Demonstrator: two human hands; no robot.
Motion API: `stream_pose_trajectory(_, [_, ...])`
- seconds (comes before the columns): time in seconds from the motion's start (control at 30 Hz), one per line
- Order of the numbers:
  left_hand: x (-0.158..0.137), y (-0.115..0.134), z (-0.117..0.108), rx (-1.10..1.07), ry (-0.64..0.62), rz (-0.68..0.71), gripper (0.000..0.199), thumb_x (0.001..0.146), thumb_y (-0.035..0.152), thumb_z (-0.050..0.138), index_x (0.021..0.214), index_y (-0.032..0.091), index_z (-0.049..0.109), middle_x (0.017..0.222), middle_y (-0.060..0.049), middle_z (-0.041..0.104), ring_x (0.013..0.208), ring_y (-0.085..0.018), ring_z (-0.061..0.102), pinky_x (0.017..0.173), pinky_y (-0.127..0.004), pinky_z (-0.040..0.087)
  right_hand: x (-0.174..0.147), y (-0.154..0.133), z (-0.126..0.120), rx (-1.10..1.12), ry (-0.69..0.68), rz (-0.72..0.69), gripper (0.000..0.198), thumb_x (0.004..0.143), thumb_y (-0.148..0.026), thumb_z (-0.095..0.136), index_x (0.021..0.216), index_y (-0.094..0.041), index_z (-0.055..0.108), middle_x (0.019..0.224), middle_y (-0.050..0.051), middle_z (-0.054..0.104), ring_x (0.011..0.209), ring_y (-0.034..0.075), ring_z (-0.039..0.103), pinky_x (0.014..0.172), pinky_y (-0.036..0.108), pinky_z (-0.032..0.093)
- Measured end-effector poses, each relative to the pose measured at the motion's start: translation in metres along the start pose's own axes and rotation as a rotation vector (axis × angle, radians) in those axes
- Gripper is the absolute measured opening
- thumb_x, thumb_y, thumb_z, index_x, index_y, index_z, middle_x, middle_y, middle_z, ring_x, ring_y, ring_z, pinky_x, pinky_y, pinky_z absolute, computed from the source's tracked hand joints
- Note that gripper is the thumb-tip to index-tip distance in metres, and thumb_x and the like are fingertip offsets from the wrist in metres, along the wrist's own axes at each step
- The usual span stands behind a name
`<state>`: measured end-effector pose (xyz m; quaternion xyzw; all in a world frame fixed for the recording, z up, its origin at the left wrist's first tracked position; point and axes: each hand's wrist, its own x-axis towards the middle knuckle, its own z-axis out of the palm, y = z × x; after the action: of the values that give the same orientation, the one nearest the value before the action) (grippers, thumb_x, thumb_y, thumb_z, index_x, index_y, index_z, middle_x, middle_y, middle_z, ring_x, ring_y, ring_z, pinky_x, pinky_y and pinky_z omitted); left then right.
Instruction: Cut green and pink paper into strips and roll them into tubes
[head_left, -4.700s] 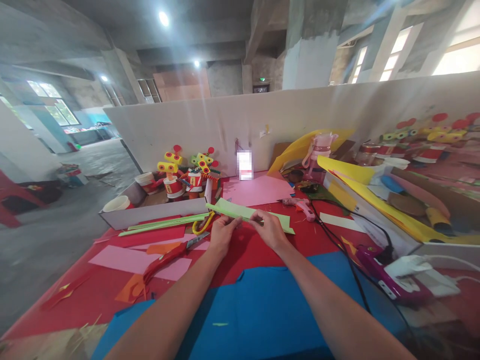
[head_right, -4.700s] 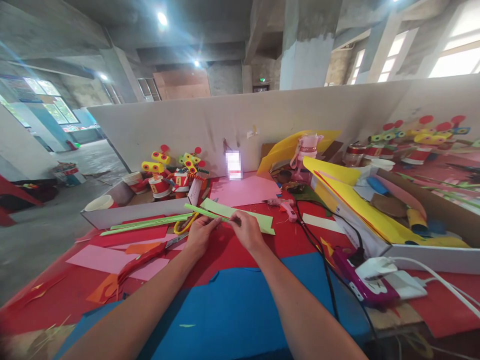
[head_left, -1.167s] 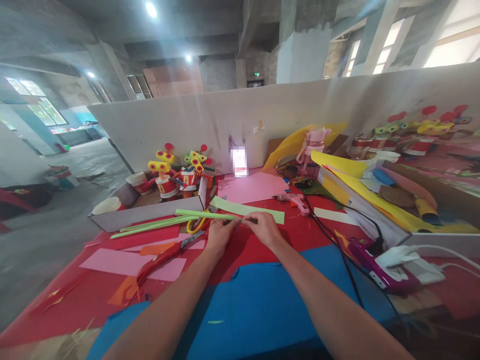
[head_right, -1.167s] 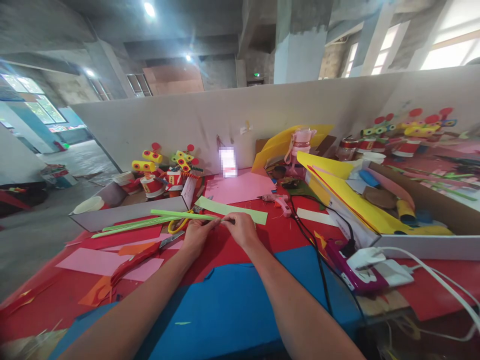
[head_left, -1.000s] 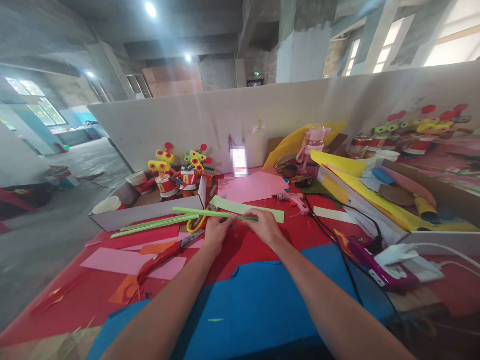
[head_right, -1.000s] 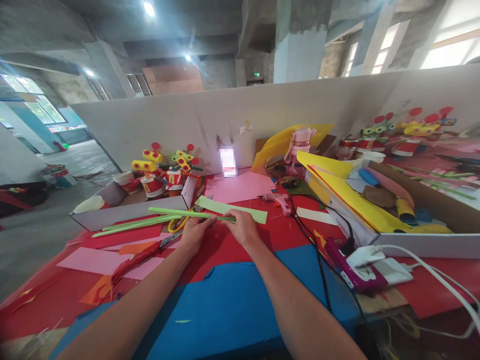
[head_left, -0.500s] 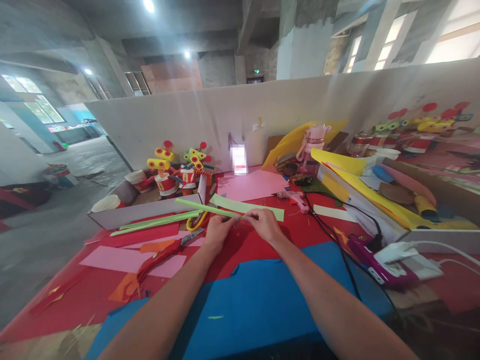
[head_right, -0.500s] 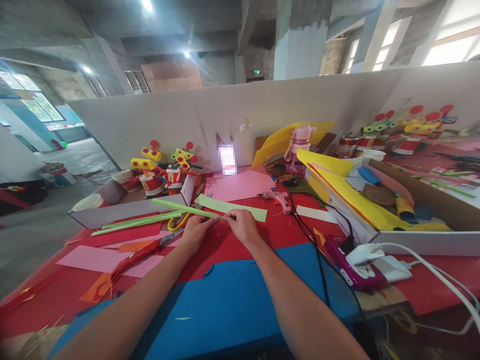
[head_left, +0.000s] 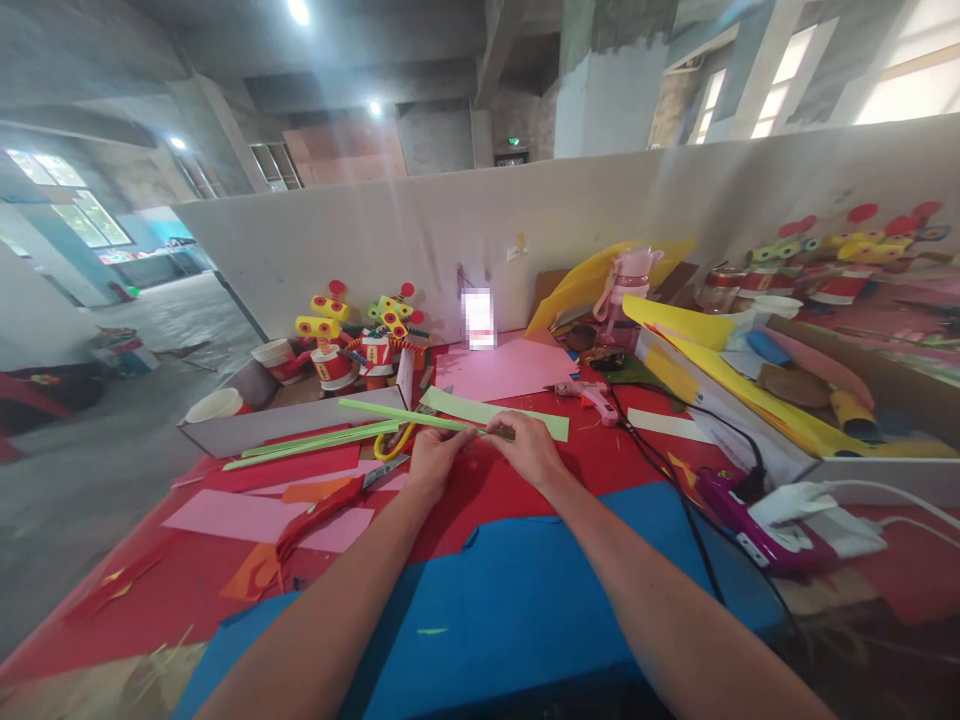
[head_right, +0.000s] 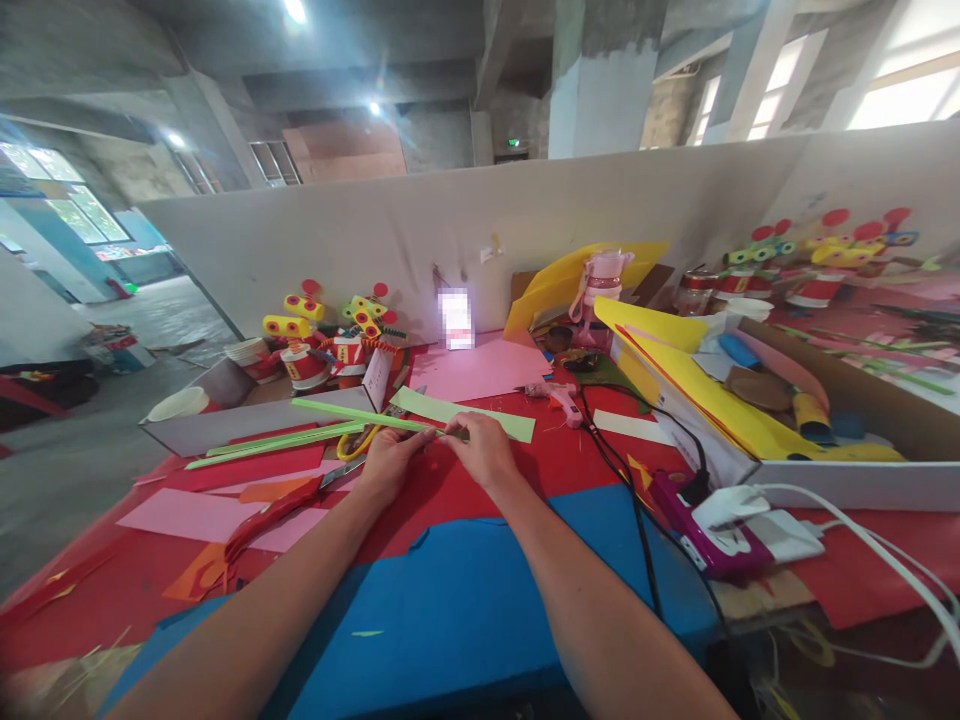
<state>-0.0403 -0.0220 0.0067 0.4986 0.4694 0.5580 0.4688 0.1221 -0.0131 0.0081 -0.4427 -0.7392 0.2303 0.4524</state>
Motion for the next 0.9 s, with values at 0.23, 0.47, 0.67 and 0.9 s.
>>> stream_pose_trajectory(0.23, [0.0008, -0.0038, 0.0019, 0.028, 0.011, 0.024, 0.031, 0.059, 0.04, 0.081, 0.057, 0.013, 0.068, 0.054, -0.002, 0.062, 0.053, -0.012, 0.052, 0.053, -0.023, 0.041, 0.0015, -0.002, 0.0004, -0.065, 0.033, 0.07, 0.012, 0.077, -0.015, 0.064, 0.067, -0.021, 0.063, 0.071, 0.001, 0.068, 0.069, 0.016, 0.061, 0.064, 0.026, 0.043])
stream_pose_trajectory(0.47, [-0.0017, -0.0021, 0.0038, 0.017, -0.026, -0.019, 0.031, 0.059, 0.042, 0.081, 0.058, 0.013, 0.069, 0.054, -0.002, 0.063, 0.051, -0.011, 0.051, 0.052, -0.023, 0.04, 0.001, -0.0007, 0.0008, -0.001, 0.043, 0.14, 0.014, 0.075, -0.02, 0.066, 0.063, -0.02, 0.058, 0.064, -0.001, 0.065, 0.061, 0.015, 0.059, 0.058, 0.024, 0.039])
stream_pose_trajectory(0.67, [-0.0021, -0.0021, 0.0039, 0.067, -0.008, -0.003, 0.029, 0.057, 0.04, 0.081, 0.056, 0.013, 0.069, 0.055, -0.003, 0.064, 0.052, -0.012, 0.051, 0.051, -0.022, 0.038, -0.0005, -0.0013, 0.0027, 0.043, 0.0, 0.075, 0.007, 0.078, -0.022, 0.063, 0.072, -0.021, 0.059, 0.07, -0.001, 0.065, 0.065, 0.014, 0.059, 0.06, 0.024, 0.042])
stream_pose_trajectory(0.9, [-0.0025, 0.0062, 0.0052, 0.01, 0.058, -0.007, 0.032, 0.056, 0.04, 0.081, 0.049, 0.014, 0.064, 0.048, 0.0, 0.058, 0.047, -0.01, 0.046, 0.047, -0.023, 0.035, 0.0015, 0.0047, 0.0014, 0.036, 0.005, 0.026, 0.009, 0.079, -0.019, 0.063, 0.07, -0.021, 0.061, 0.071, 0.001, 0.067, 0.071, 0.015, 0.06, 0.067, 0.025, 0.044])
